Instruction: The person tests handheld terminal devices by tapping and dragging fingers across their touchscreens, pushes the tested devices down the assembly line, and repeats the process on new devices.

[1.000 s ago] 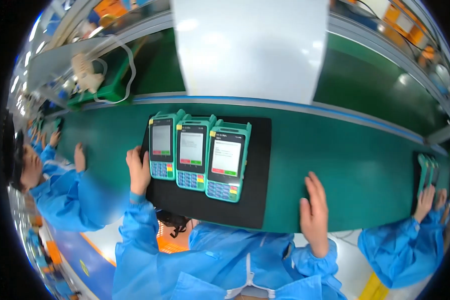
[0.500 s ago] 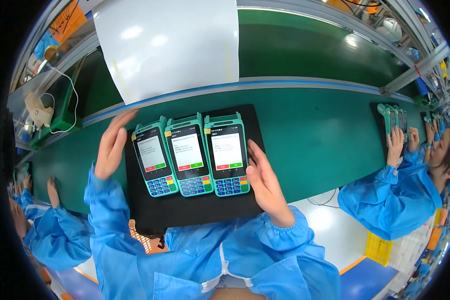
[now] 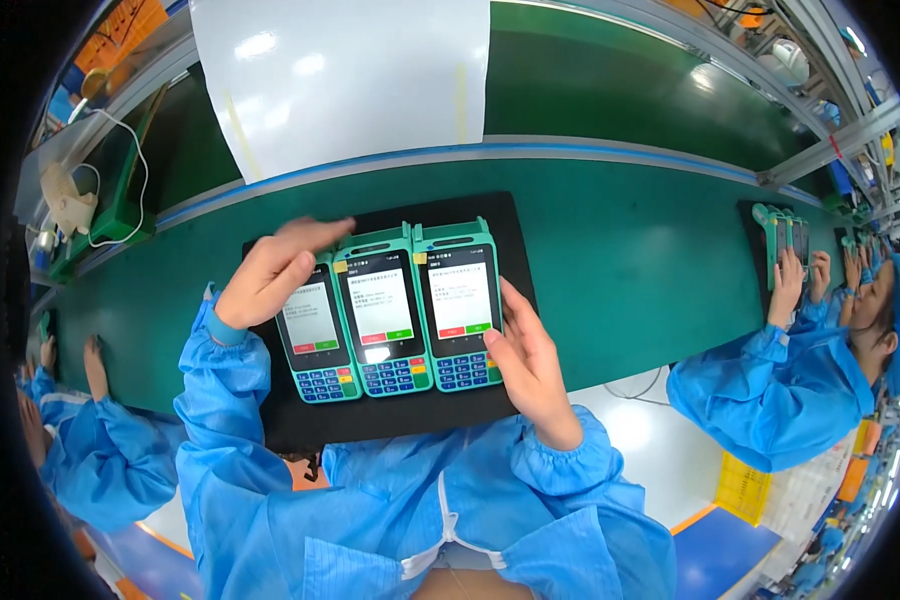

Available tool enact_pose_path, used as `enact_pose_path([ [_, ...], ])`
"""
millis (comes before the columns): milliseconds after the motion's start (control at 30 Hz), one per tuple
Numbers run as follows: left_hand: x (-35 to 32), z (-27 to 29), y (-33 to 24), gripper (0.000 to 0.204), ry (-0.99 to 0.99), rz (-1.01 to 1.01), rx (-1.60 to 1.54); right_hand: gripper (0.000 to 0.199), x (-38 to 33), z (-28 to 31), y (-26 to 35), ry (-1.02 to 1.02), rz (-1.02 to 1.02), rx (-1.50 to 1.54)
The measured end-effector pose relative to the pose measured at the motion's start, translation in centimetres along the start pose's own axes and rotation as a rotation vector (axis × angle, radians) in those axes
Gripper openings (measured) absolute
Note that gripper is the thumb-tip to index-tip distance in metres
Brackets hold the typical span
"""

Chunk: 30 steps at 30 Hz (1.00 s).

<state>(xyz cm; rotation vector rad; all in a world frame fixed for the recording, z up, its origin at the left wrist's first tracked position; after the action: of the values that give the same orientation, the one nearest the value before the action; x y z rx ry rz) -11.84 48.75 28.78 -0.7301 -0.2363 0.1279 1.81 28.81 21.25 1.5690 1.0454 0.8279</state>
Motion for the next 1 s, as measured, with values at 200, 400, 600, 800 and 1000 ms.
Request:
enact_pose_path([
  [200, -3.2, 0.3, -6.5, 0.032, -0.260, 0.021, 0.282, 0.038, -2.0, -0.9, 3.9, -0.118, 0.354, -0.838],
  [400, -8.6, -4.7, -9.6, 0.027, -0.276, 0.143, 0.378, 0.029, -2.2, -2.8, 4.2, -0.124, 0.362, -1.162],
  [600, -11.6, -6.3, -9.5, 0.021, -0.527, 0.317, 0.400, 0.034, -3.1, -4.1, 4.2, -0.102, 0.375, -1.172],
  [800, -11.8, -7.5, -9.7, 0.023, -0.561, 0.369, 0.448, 0.032, -3.3, -5.7, 3.8, -0.080, 0.390, -1.202],
  [1000, -11.4, -6.9, -10.0, 0.023, -0.628, 0.431, 0.569, 0.039, -3.1, -8.0, 3.2, -0.123, 0.405, -1.336],
])
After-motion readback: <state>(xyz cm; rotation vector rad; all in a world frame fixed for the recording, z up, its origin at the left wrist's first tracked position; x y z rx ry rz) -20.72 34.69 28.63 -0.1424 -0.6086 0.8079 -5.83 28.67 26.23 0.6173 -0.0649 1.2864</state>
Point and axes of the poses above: each hand's wrist, its own x-axis towards the middle knuckle, its own z-axis out of the back of the hand, y = z × x, the point moved 9 cm from there along x, towards the middle knuckle, and after that the axes turned 4 degrees about y, right-handed, at the moved point
